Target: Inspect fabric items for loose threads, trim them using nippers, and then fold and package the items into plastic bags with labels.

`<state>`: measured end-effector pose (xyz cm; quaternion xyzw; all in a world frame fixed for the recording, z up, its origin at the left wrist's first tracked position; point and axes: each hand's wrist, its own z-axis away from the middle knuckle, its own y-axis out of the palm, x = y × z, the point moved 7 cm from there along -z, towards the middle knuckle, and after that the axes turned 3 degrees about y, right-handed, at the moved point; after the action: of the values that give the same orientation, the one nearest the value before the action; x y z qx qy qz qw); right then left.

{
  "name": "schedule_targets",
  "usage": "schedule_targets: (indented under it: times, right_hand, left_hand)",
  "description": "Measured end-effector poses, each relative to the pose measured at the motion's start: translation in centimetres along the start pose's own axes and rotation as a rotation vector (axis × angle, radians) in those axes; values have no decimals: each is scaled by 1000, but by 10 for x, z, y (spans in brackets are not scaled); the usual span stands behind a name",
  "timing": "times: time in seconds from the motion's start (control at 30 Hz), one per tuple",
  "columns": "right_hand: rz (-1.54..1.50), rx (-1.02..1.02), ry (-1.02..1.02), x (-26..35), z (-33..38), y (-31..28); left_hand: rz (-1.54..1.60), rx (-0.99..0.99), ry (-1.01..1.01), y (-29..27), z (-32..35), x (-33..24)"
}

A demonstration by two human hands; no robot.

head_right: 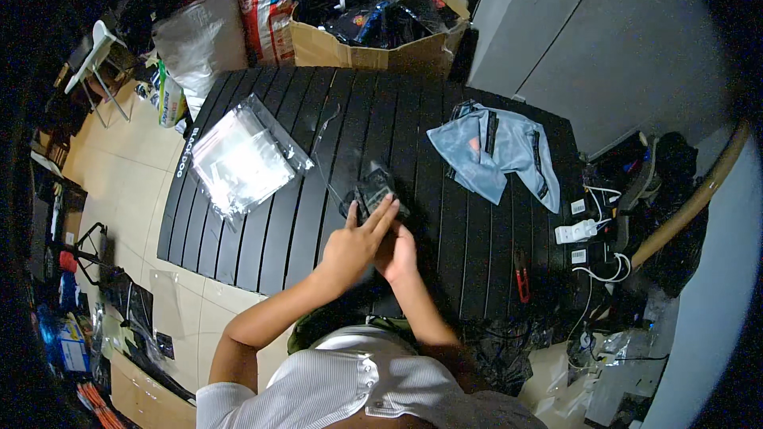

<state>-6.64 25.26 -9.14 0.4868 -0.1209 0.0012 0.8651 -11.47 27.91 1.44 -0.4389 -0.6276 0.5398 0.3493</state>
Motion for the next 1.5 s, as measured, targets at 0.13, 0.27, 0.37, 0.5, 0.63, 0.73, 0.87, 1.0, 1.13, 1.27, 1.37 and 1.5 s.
schedule_targets:
  times: [0.13,0.27,0.37,0.5,0.63,0.73,0.87,1.0,1.13,1.27,1.37,1.5]
  right_hand:
    - [-100,166,-53,10,-4,0]
    - [-186,231,-148,24,3,10]
    - [-112,212,-94,12,1,12]
    - [60,40,-134,6,13,19]
    - [-28,302,-238,25,11,-4]
    - [-33,194,-230,31,17,-5]
    - [-8,224,-226,39,47,26]
    - [92,198,-105,32,37,5]
    - [98,118,-203,34,44,-11]
    - [232,60,-329,29,43,-18]
    - [178,34,-354,30,46,-16]
    - [108,53,-360,28,49,-3]
  left_hand:
    - [-52,-56,-18,-5,2,4]
    - [-14,-97,8,-12,3,11]
    - [-26,-82,27,-10,3,3]
    - [142,-131,-2,-3,5,2]
    - [397,-102,205,-19,1,-4]
    - [581,-72,319,1,14,-4]
    - [1946,-486,-346,43,35,41]
    - [2373,-186,-548,61,12,28]
    - [2313,-236,-640,66,0,41]
    - [2373,-262,-680,65,-4,32]
    - [2261,-209,-652,68,-1,32]
    - [2358,-259,-609,57,1,38]
